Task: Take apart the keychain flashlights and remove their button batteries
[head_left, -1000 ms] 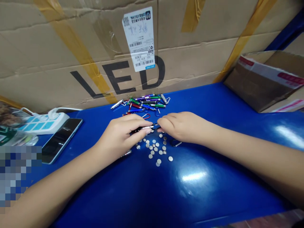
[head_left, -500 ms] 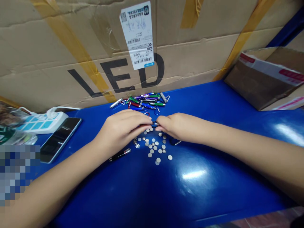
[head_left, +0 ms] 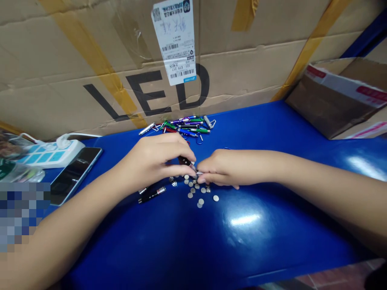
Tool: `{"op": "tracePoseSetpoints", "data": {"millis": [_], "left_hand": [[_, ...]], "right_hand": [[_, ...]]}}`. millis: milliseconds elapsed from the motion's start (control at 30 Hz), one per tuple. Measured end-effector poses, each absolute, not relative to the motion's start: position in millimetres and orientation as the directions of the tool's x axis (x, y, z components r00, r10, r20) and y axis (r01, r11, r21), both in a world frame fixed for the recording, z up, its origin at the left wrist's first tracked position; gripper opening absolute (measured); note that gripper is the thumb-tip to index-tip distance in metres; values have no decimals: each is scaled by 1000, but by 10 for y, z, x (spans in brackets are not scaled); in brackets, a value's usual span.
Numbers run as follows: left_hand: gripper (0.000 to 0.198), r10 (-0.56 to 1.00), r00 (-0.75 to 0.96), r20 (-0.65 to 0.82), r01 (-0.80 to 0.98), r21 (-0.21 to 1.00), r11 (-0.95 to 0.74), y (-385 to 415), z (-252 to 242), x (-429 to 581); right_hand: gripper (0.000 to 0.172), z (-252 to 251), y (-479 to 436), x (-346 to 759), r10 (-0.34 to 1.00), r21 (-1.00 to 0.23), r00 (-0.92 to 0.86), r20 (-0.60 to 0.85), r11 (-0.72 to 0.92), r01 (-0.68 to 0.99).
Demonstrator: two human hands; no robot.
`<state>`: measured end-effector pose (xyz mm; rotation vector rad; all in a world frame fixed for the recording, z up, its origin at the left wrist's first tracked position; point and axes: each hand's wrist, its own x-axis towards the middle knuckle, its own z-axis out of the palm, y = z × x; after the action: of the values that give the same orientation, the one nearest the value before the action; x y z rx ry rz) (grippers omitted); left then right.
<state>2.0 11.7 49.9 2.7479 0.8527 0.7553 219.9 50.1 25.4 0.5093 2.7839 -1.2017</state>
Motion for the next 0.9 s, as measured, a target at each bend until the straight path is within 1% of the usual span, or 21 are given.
{"op": "tracePoseSetpoints", "data": {"millis": [67,167,200,267,300,367,433,500,567,633,733,833,900], "left_hand": [[16,679,619,394,511,454,-730,117,481,44],[28,846,464,261,464,742,-484,113,409,53],[31,882,419,215,424,813,-399,112,377,50],[33,927,339,161,355,890,-285,113,317,41],[33,942,299,153,339,906,-255,115,293,37],[33,965,213,155,327,919,-220,124,265,35],[33,976,145,161,319,926,-200,135,260,39],[34,981,108,160,292,938,-185,146,265,49],[36,985,99,144,247,955,-164,150,267,65],[37,989,108,104,199,972,-124,144,262,83],[37,992,128,10,147,989,-29,124,244,105],[36,988,145,-53,135,990,33,111,228,109],[34,985,157,-69,180,983,41,107,230,104]], "right_hand": [[30,276,490,2193,243,-738,-943,-227,589,330],[28,301,475,2190,199,-818,-945,-258,476,324],[27,305,472,2192,190,-840,-946,-262,438,320],[28,300,471,2199,217,-856,-940,-262,397,331],[29,290,472,2204,258,-847,-932,-253,406,343],[30,256,476,2212,363,-791,-914,-179,499,353],[31,210,478,2212,441,-678,-896,-51,643,355],[32,164,474,2201,467,-563,-882,55,744,359],[33,131,467,2184,479,-517,-871,105,775,364],[36,118,460,2167,464,-546,-872,159,777,314],[44,134,452,2152,438,-638,-862,254,746,191],[46,148,441,2153,461,-728,-854,241,667,155],[43,133,433,2155,490,-774,-845,215,613,158]]}}
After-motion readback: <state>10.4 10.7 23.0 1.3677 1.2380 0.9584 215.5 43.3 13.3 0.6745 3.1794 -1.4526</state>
